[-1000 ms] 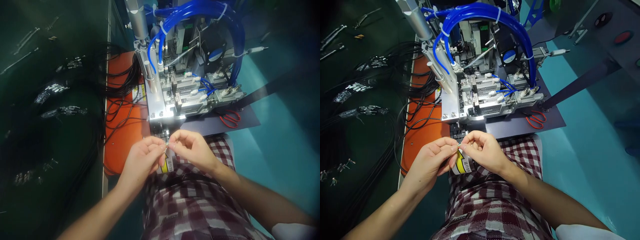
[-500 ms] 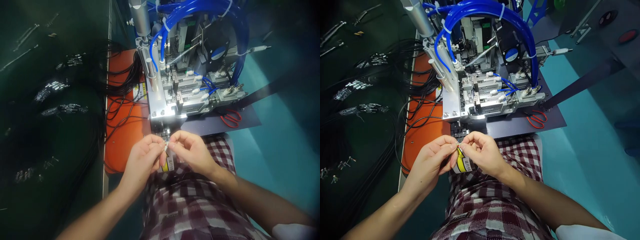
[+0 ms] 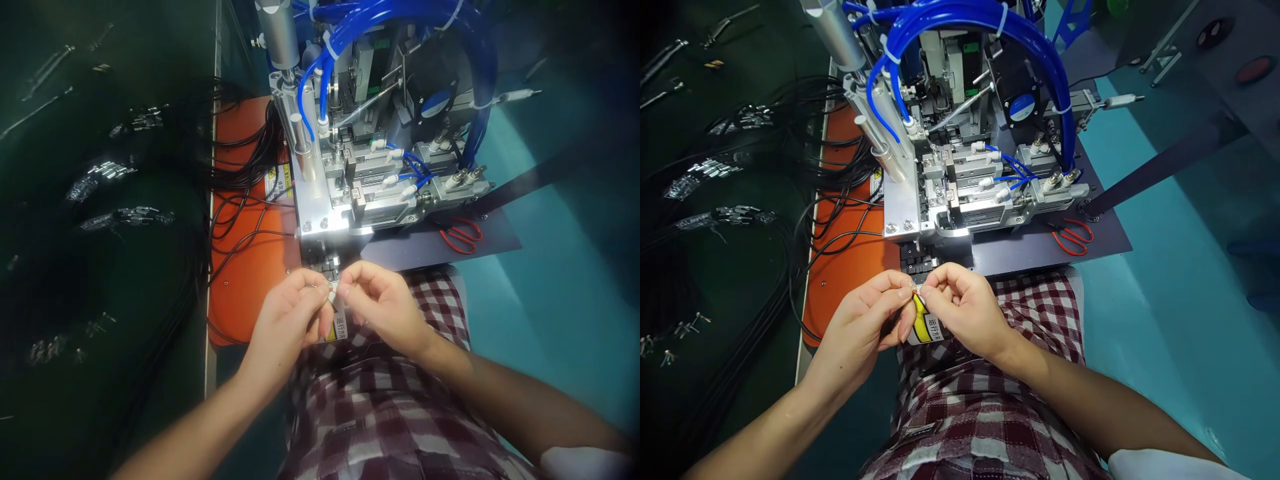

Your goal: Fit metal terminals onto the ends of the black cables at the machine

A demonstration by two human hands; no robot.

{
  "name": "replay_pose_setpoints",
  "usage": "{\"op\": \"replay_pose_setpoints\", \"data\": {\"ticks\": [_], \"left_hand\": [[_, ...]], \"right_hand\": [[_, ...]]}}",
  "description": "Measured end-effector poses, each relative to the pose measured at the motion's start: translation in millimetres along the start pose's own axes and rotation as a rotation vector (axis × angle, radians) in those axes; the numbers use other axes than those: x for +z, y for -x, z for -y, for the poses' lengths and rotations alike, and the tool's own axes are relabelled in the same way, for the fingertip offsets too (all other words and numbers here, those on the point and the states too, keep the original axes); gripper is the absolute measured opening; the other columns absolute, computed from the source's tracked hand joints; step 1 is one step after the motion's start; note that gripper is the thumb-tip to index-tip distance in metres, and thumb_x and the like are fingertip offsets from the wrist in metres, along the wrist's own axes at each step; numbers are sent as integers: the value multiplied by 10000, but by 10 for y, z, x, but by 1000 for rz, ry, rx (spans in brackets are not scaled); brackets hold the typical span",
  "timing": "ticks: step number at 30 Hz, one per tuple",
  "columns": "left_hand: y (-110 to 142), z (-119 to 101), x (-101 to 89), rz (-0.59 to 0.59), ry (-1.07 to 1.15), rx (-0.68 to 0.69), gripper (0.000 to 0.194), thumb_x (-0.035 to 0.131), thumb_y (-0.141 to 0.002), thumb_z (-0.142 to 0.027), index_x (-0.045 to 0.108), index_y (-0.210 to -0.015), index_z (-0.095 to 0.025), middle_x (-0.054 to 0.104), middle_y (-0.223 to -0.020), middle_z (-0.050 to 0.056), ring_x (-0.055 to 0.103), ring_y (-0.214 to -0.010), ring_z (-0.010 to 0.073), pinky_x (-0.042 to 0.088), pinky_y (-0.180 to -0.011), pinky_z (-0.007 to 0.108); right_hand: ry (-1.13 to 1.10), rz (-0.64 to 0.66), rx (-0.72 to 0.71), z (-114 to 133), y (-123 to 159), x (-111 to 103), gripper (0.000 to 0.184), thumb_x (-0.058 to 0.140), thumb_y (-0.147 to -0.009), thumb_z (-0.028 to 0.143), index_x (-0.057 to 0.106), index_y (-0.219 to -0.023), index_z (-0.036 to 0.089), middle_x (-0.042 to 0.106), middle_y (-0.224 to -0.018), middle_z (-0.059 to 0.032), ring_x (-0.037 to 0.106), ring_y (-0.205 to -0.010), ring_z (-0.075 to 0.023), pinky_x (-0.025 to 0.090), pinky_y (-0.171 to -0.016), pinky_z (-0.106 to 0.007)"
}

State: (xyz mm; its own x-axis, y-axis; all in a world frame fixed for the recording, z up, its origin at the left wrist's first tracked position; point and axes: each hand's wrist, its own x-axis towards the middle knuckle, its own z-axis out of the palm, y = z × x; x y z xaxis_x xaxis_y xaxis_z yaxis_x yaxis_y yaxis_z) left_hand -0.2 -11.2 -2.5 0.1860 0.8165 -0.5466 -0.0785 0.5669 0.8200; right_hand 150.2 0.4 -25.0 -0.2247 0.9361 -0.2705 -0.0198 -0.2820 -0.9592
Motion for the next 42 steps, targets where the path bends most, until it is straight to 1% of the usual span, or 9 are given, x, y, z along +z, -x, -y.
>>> {"op": "replay_pose_setpoints", "data": {"ticks": [6, 12, 16, 18, 21, 23, 33, 38, 42], "left_hand": [[1, -18, 10, -5, -11, -24, 146, 518, -901, -289, 503, -808, -179, 494, -478, -58, 324, -429, 39, 218, -396, 121], [6, -41, 39, 3, -51, -22, 150, 518, -894, -281, 480, -791, -179, 461, -444, -80, 308, -420, 36, 238, -410, 123], [17, -34, 34, 23, -132, 5, 160, 533, -889, -300, 492, -797, -175, 448, -424, -86, 313, -408, 36, 242, -416, 133], [20, -29, 33, 29, -144, 9, 169, 536, -889, -312, 497, -799, -174, 444, -424, -86, 311, -409, 36, 240, -419, 137], [17, -30, 39, 19, -115, -7, 164, 538, -888, -309, 497, -799, -177, 445, -423, -84, 307, -407, 37, 227, -413, 140], [15, -38, 44, 23, -95, -18, 160, 533, -891, -304, 500, -799, -177, 451, -424, -82, 304, -405, 37, 222, -409, 140], [27, -45, 41, 40, -92, -29, 151, 524, -900, -295, 501, -802, -183, 464, -429, -79, 310, -407, 37, 228, -410, 133], [27, -41, 37, 48, -88, -33, 158, 520, -903, -300, 502, -800, -181, 460, -428, -77, 299, -404, 37, 228, -410, 136], [23, -40, 34, 51, -90, -26, 163, 528, -896, -299, 503, -790, -178, 459, -436, -71, 297, -407, 40, 221, -407, 141]], "right_hand": [[32, 13, 23, 47, -41, -60, 92, 592, -806, 224, 561, -746, 162, 461, -536, 65, 409, -434, -62, 329, -411, -192], [206, 75, -125, 94, -65, -120, 51, 593, -793, 153, 597, -742, 151, 529, -598, 38, 427, -495, -64, 345, -457, -193], [247, 68, -164, 62, -51, -127, 69, 577, -821, 158, 589, -753, 158, 520, -595, 42, 437, -508, -67, 352, -471, -192], [192, 76, -112, 57, -46, -127, 74, 575, -840, 198, 580, -774, 164, 508, -600, 46, 427, -497, -65, 348, -457, -191], [46, 126, 63, 81, -43, -124, 110, 569, -849, 246, 564, -774, 165, 488, -584, 55, 398, -441, -54, 330, -406, -185], [-10, 140, 124, 104, -41, -123, 113, 587, -832, 255, 569, -770, 162, 477, -556, 63, 393, -419, -53, 335, -393, -185], [-71, 94, 80, 89, -29, -75, 197, 680, -769, 303, 554, -720, 161, 458, -538, 70, 368, -430, -43, 289, -389, -175], [-51, 58, 58, 91, -15, -85, 123, 649, -771, 257, 582, -739, 159, 499, -557, 56, 401, -428, -52, 327, -394, -189], [-56, 51, 59, 86, -19, -83, 96, 639, -759, 226, 582, -723, 159, 495, -524, 62, 402, -411, -51, 324, -387, -184]]}}
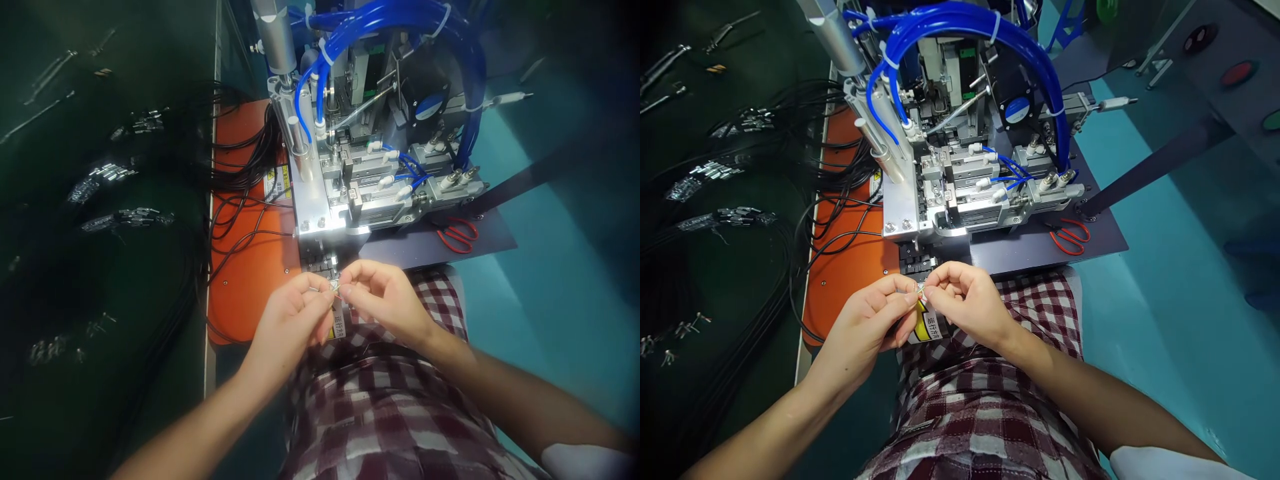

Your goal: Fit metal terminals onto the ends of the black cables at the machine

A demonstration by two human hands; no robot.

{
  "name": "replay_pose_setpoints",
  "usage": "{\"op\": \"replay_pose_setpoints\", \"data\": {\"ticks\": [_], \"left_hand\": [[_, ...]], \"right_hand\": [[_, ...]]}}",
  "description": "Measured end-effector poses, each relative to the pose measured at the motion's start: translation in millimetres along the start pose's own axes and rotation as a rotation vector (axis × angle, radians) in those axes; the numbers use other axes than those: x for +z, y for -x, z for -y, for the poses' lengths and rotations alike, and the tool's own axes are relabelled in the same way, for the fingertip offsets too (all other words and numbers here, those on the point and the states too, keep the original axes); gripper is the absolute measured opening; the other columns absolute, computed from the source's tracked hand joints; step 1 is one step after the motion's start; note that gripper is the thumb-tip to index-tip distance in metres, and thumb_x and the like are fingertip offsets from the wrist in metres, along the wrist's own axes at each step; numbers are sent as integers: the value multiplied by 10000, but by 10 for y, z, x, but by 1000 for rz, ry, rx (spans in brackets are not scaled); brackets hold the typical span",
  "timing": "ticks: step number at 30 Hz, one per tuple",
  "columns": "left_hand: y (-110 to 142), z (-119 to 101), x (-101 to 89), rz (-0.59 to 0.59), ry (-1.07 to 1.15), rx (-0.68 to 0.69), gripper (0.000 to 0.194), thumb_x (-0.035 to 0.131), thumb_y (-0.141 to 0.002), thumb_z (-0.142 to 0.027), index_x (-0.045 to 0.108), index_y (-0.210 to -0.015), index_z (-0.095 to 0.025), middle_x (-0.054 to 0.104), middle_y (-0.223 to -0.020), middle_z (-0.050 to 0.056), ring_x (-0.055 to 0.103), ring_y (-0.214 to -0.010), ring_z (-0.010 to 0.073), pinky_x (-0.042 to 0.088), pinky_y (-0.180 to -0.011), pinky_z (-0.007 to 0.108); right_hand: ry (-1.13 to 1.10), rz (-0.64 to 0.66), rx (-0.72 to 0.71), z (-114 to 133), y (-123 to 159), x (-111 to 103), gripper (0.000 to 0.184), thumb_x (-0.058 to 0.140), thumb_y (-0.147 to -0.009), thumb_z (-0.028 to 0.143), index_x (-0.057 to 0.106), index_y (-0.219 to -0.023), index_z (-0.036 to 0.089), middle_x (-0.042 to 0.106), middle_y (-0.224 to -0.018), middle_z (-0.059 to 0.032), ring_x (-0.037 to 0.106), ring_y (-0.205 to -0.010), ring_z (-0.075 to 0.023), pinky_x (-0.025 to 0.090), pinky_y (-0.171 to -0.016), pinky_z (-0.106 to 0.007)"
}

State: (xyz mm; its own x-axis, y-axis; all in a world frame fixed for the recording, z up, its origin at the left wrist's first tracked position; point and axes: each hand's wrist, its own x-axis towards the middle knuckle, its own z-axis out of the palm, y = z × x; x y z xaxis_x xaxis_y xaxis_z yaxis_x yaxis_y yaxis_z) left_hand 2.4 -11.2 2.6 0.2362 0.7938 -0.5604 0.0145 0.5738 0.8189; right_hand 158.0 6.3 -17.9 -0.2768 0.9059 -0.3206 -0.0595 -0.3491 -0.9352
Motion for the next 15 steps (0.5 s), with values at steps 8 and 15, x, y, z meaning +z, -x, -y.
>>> {"op": "replay_pose_setpoints", "data": {"ticks": [8, 15], "left_hand": [[2, 20, 8, -67, 50, 24, 182, 580, -869, -346, 520, -806, -187, 478, -519, -58, 315, -439, 50, 231, -418, 154], [-10, 37, -8, -106, 13, 18, 188, 632, -826, -337, 567, -773, -169, 423, -580, -53, 306, -483, 47, 227, -433, 153]], "right_hand": [[7, 3, 24, -68, 48, 42, 125, 611, -812, 267, 552, -753, 174, 468, -490, 80, 411, -396, -56, 338, -392, -179], [40, 11, 39, -62, 59, 10, 113, 603, -823, 261, 556, -773, 170, 483, -513, 70, 436, -410, -62, 364, -403, -187]]}}
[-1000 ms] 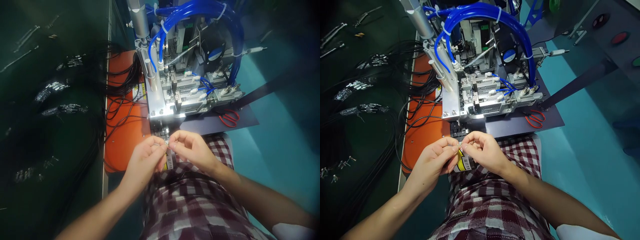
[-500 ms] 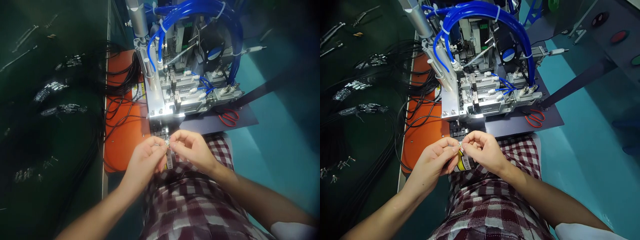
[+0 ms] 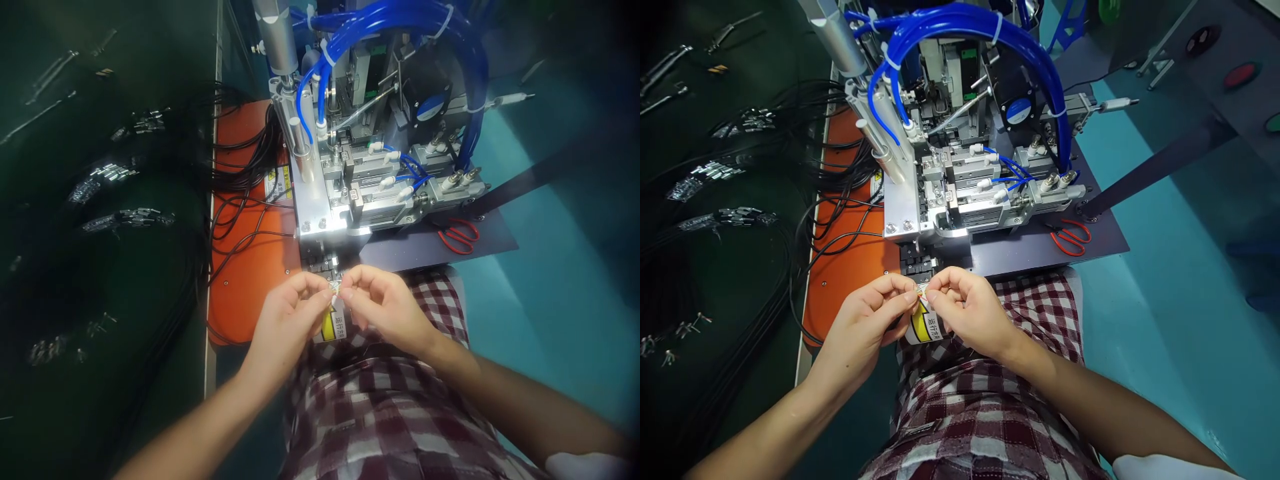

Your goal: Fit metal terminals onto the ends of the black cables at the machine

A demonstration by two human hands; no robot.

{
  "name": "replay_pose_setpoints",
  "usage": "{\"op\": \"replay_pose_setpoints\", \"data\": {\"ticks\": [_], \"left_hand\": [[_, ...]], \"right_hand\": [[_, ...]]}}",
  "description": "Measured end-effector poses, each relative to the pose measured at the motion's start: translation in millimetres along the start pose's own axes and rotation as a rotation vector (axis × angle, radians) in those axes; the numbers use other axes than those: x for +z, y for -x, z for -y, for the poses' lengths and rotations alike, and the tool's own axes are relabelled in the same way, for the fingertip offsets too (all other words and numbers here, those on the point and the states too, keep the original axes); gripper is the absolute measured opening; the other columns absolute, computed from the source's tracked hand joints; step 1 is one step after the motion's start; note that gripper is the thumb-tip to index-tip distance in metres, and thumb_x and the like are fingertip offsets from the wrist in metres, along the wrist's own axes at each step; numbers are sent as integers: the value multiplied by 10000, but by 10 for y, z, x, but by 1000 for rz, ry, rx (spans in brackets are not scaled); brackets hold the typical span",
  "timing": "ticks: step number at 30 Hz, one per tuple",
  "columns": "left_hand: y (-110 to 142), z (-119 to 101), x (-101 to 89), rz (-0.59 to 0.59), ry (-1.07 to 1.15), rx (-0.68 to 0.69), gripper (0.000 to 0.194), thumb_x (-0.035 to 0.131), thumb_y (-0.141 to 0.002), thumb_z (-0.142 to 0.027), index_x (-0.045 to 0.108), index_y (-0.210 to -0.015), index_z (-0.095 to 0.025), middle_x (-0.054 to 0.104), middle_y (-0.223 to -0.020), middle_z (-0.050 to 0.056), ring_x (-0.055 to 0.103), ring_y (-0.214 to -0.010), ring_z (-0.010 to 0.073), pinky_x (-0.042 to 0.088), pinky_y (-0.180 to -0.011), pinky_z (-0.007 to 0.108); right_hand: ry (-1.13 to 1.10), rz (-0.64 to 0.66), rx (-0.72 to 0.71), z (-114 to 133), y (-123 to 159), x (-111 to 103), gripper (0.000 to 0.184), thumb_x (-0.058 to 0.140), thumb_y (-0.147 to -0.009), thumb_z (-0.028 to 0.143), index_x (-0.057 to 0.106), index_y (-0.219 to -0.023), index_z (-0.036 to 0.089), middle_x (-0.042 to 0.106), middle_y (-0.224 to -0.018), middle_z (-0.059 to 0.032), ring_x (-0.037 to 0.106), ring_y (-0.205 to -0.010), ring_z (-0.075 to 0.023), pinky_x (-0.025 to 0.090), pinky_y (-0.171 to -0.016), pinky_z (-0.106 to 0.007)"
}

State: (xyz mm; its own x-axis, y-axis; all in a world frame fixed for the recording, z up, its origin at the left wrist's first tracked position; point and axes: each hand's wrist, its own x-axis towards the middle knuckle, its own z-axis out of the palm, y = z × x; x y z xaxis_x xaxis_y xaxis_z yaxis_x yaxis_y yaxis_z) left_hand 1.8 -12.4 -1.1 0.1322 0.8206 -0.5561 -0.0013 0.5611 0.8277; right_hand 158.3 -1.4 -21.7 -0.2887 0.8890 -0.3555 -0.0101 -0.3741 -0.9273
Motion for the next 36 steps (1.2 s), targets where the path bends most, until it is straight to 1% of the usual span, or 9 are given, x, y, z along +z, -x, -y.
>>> {"op": "replay_pose_setpoints", "data": {"ticks": [6, 12, 16, 22, 27, 29, 31, 33, 36], "left_hand": [[-1, 8, -4, 3, -40, -7, 196, 625, -834, -359, 576, -796, -172, 443, -605, -46, 316, -492, 49, 238, -441, 156], [17, 32, 18, -9, -13, 4, 194, 621, -842, -350, 558, -787, -175, 440, -605, -47, 313, -486, 46, 241, -439, 160], [23, 52, 49, -19, 30, 35, 180, 603, -859, -315, 538, -770, -173, 423, -591, -56, 309, -480, 36, 235, -437, 150], [39, 51, 51, -15, 63, 27, 164, 612, -854, -304, 546, -786, -171, 456, -620, -46, 327, -495, 35, 248, -444, 147], [24, 24, 32, -12, 41, 13, 173, 611, -852, -296, 551, -768, -157, 459, -599, -50, 306, -468, 20, 227, -433, 143], [11, 11, 27, -6, 44, -2, 183, 609, -850, -294, 548, -751, -154, 453, -579, -54, 300, -453, 17, 218, -426, 144], [0, -6, 20, 2, 37, -11, 192, 610, -848, -301, 549, -741, -153, 448, -561, -57, 291, -441, 16, 208, -418, 146], [-7, -18, 14, 5, 18, -18, 192, 610, -845, -300, 552, -734, -154, 443, -548, -59, 279, -434, 16, 198, -413, 147], [-11, -23, 7, 3, -22, -36, 193, 607, -840, -294, 552, -721, -152, 435, -543, -59, 282, -439, 21, 194, -412, 148]], "right_hand": [[-13, -20, -10, 57, -28, 4, 119, 641, -775, 257, 577, -736, 166, 497, -522, 61, 452, -429, -68, 369, -416, -197], [-185, 7, 63, 1, -51, 21, 216, 708, -719, 339, 584, -701, 163, 488, -438, 78, 398, -379, -58, 321, -397, -193], [-262, 8, 108, -16, -43, 41, 183, 680, -731, 316, 599, -682, 160, 464, -393, 84, 357, -366, -52, 281, -400, -191], [-162, -69, 47, 58, -8, 61, 134, 666, -734, 230, 563, -675, 167, 480, -446, 87, 388, -375, -52, 299, -388, -183], [-154, 86, 88, 43, -62, -39, 143, 620, -791, 251, 568, -690, 164, 464, -441, 85, 381, -369, -51, 291, -398, -185], [-89, 116, 82, 45, -69, -96, 160, 601, -821, 279, 571, -722, 157, 522, -530, 59, 412, -392, -50, 311, -412, -190], [34, 105, 29, 66, -66, -145, 191, 555, -867, 311, 564, -752, 158, 564, -633, 31, 449, -428, -56, 340, -434, -201], [196, 103, -56, 96, -68, -180, 228, 499, -910, 328, 546, -753, 170, 545, -650, 29, 467, -471, -72, 351, -462, -211], [442, 180, -209, 137, -101, -215, 214, 468, -940, 316, 515, -773, 190, 497, -617, 44, 464, -539, -96, 345, -516, -224]]}}
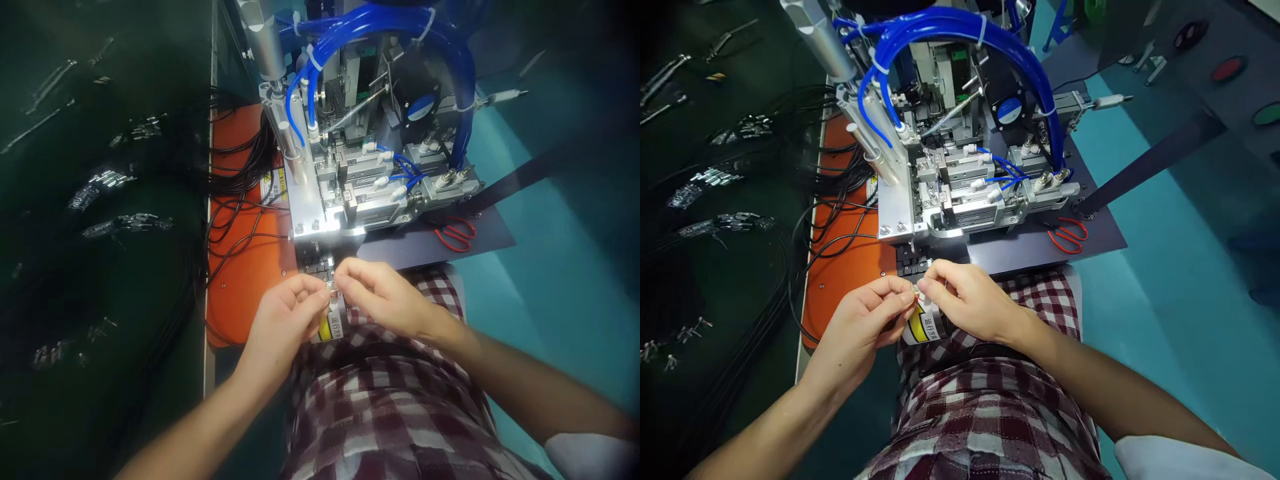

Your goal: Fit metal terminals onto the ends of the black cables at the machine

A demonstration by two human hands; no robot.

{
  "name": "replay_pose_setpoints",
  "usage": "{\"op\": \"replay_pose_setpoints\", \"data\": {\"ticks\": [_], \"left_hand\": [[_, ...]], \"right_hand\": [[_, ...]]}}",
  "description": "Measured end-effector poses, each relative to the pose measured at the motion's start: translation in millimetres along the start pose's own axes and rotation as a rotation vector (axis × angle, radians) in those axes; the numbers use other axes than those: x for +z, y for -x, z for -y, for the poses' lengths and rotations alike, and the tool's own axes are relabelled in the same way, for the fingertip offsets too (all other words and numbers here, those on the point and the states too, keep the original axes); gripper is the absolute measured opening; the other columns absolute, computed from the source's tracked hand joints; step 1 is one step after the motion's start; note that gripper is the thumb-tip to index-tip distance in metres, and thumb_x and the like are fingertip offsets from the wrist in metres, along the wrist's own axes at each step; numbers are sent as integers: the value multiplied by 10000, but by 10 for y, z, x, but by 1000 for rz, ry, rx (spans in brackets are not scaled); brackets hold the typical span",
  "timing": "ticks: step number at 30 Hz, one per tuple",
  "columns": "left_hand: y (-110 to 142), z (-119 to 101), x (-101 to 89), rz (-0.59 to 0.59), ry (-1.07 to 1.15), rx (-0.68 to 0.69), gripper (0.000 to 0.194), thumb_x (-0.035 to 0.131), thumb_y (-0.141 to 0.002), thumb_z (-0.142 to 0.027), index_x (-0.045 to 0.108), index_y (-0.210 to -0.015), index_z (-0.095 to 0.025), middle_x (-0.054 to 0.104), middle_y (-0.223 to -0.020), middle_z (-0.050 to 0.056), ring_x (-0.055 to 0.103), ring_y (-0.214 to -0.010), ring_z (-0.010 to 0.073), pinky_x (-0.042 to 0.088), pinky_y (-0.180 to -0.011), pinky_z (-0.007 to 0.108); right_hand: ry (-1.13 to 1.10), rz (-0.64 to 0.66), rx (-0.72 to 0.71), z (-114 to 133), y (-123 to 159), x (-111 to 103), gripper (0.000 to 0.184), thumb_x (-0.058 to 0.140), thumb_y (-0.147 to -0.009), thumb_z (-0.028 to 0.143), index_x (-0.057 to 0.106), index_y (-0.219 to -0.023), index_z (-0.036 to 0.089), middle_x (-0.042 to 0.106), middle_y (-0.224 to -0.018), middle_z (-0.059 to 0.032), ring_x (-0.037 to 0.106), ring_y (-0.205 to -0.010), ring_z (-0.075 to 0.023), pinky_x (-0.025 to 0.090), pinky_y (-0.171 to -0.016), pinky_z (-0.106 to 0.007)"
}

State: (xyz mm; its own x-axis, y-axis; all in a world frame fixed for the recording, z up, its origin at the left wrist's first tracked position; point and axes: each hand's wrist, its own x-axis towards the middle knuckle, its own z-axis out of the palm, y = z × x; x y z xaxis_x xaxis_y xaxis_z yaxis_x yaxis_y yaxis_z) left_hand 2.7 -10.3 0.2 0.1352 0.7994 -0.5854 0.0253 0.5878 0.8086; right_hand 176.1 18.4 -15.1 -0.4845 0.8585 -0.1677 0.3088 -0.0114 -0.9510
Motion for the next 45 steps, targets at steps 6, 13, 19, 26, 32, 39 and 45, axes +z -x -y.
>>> {"op": "replay_pose_setpoints", "data": {"ticks": [6, 13, 19, 26, 32, 39, 45], "left_hand": [[-25, -16, -10, 38, -56, -21, 207, 608, -836, -310, 557, -719, -148, 439, -555, -59, 308, -456, 29, 221, -415, 146], [-177, -72, -64, -84, -576, 477, 105, 599, -861, -248, 655, -867, -160, 585, -729, 1, 515, -622, 96, 400, -540, 199], [-396, 31, -174, -147, -1001, 890, 160, 485, -918, -144, 637, -966, -156, 595, -867, 45, 583, -797, 142, 484, -726, 254], [-467, 96, -238, -124, -1121, 979, 229, 473, -883, -65, 639, -1031, -119, 599, -873, 67, 610, -774, 156, 530, -677, 251], [-480, 102, -259, -126, -1146, 1008, 270, 452, -868, -44, 634, -1058, -106, 603, -912, 87, 630, -802, 173, 552, -678, 264], [-501, 89, -272, -81, -1135, 1023, 267, 454, -864, -37, 633, -1049, -106, 634, -902, 85, 641, -779, 173, 551, -662, 260], [-514, 93, -278, -77, -1107, 1006, 251, 455, -879, -54, 634, -1044, -117, 637, -903, 77, 643, -787, 168, 552, -679, 261]], "right_hand": [[177, 53, -292, -68, -59, -37, 137, 474, -932, 190, 499, -797, 191, 501, -675, 39, 425, -584, -94, 327, -580, -236], [-222, -150, -129, -264, -125, 83, 186, 468, -935, 234, 478, -755, 188, 439, -670, 33, 404, -607, -105, 352, -570, -237], [-333, -210, 19, -352, -294, 147, 222, 494, -919, 277, 462, -718, 188, 357, -592, 65, 296, -515, -85, 251, -471, -234], [-278, -301, 24, -381, -322, 224, 220, 489, -915, 247, 471, -704, 184, 426, -649, 35, 382, -591, -100, 332, -537, -238], [-287, -330, 34, -372, -335, 243, 219, 497, -905, 248, 473, -697, 185, 445, -656, 29, 416, -603, -104, 367, -557, -237], [-351, -357, 87, -354, -335, 264, 251, 539, -887, 315, 468, -682, 189, 422, -610, 47, 384, -553, -94, 335, -507, -229], [-360, -367, 78, -355, -338, 279, 297, 538, -899, 366, 459, -669, 196, 428, -581, 49, 399, -535, -96, 342, -506, -235]]}}
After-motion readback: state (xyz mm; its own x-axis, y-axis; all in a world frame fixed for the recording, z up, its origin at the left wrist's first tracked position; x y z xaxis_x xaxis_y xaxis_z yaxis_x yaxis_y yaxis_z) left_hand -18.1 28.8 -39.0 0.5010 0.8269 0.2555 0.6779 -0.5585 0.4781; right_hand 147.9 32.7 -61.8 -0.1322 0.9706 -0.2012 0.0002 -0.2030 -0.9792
